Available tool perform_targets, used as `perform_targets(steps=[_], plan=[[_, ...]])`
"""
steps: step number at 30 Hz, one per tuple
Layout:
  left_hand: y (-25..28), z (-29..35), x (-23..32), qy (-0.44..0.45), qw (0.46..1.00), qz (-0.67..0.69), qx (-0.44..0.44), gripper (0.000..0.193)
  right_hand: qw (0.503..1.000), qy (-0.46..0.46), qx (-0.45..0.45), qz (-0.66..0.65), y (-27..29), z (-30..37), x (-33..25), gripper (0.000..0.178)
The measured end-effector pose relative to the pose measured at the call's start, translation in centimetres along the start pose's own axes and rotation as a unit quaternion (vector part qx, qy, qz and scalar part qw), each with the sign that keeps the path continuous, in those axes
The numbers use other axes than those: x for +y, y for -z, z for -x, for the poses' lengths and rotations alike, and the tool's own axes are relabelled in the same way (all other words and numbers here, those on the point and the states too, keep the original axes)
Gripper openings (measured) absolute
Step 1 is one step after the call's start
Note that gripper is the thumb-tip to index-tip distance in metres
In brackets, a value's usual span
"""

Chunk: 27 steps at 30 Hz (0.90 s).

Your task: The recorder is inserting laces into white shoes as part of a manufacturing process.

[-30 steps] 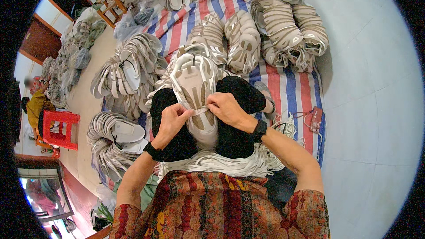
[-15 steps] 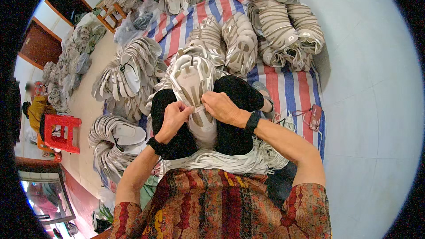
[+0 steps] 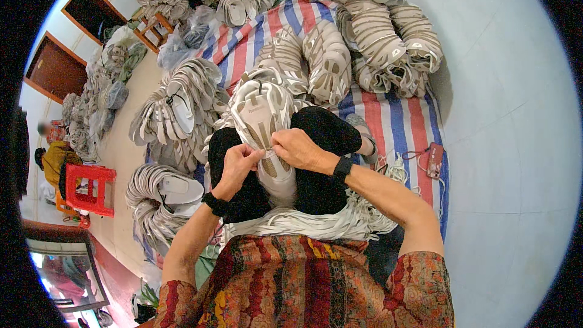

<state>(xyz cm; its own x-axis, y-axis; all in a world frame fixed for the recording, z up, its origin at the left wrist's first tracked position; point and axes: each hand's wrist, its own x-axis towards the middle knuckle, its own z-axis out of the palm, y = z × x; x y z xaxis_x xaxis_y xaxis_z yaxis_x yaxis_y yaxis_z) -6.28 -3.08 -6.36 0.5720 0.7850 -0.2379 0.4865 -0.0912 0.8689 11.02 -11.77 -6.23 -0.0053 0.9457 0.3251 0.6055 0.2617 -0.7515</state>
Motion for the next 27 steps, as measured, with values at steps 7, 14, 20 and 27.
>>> perform_targets(steps=[7, 14, 20, 27], plan=[[0.4, 1.3, -0.1, -0.052, 0.998, 0.037, 0.014, 0.014, 1.000, 0.006, 0.019, -0.001, 0.5, 0.4, -0.6, 0.011], [-0.6, 1.8, 1.3, -0.289, 0.950, -0.073, 0.091, 0.015, 0.998, -0.001, 0.043, 0.041, -1.2, 0.1, 0.0, 0.011], [-1.0, 1.2, 1.0, -0.289, 0.949, -0.087, 0.095, 0.011, 0.999, -0.030, -0.003, 0.017, -0.2, -0.5, -0.5, 0.012], [0.0, 0.9, 0.1, -0.366, 0.891, -0.254, 0.091, 0.009, 0.993, -0.079, -0.068, -0.051, 1.2, -0.8, -1.4, 0.019]])
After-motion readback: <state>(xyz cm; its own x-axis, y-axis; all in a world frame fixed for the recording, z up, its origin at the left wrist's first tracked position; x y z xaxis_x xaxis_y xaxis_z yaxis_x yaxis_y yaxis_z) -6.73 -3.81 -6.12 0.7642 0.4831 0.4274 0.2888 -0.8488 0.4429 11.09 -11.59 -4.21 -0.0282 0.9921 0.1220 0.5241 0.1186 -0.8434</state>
